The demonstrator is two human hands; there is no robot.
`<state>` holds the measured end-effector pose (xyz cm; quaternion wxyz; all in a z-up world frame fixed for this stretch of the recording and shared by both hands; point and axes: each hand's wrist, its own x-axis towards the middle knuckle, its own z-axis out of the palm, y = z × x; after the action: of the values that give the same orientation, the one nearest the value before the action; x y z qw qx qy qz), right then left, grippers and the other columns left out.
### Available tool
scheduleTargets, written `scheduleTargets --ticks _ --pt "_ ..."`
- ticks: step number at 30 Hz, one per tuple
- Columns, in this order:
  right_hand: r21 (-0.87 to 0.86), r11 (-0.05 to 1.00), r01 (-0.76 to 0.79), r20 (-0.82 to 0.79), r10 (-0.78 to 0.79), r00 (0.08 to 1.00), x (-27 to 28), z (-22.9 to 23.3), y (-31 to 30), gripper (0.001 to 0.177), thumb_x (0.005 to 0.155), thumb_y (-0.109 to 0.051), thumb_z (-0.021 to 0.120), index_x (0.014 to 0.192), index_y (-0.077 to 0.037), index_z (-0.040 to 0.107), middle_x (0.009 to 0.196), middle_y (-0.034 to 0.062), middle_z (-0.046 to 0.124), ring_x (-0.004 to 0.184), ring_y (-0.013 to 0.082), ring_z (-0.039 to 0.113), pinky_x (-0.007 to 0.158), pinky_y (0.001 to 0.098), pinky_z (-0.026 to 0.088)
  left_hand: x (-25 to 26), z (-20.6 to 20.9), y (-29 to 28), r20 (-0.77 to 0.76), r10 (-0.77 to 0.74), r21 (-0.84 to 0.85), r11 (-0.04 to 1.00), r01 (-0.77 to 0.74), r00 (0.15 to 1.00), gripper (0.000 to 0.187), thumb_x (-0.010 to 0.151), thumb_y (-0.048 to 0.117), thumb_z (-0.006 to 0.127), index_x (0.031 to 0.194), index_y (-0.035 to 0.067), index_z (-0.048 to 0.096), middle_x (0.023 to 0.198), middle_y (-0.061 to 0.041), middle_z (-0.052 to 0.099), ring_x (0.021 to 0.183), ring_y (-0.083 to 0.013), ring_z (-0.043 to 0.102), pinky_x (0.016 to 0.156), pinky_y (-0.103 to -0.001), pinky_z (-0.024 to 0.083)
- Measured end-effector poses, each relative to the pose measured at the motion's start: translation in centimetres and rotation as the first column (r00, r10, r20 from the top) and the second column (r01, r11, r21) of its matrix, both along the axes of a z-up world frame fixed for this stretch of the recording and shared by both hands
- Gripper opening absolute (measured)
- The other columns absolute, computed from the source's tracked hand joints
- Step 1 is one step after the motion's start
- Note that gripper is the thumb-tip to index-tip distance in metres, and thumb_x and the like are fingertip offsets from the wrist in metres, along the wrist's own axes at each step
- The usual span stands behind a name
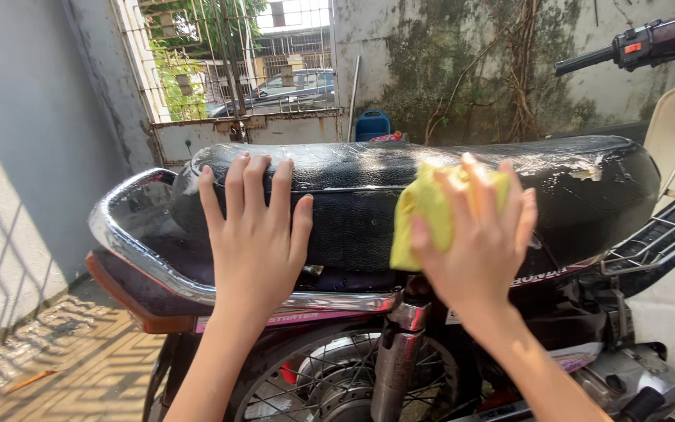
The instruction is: The person scrubs the black seat of a motorcycle with a yellow sponge, moving back and forth across the surface to remove dirt and soap. The person uses both hands to apply pressure and wipe the seat thoroughly.
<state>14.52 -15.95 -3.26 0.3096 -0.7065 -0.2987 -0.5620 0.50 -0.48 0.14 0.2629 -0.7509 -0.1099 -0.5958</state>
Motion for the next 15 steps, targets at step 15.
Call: scheduleTargets --ticks 15 --pt "0.164 0.974 0.156 0.027 -0.163 0.986 3.2 1.0 -1.0 0.036 0.09 -0.038 0.043 0.096 -0.007 0.06 0.1 0.012 0.06 0.08 0.0321 0.047 0.074 0.041 0.035 0.1 0.0 0.1 0.024 -0.01 -0.009 1.0 0.011 1.0 0.033 0.091 0.029 0.041 0.114 0.008 0.052 0.114 -0.011 0.05 0.112 -0.0285 0.043 0.099 -0.05 0.025"
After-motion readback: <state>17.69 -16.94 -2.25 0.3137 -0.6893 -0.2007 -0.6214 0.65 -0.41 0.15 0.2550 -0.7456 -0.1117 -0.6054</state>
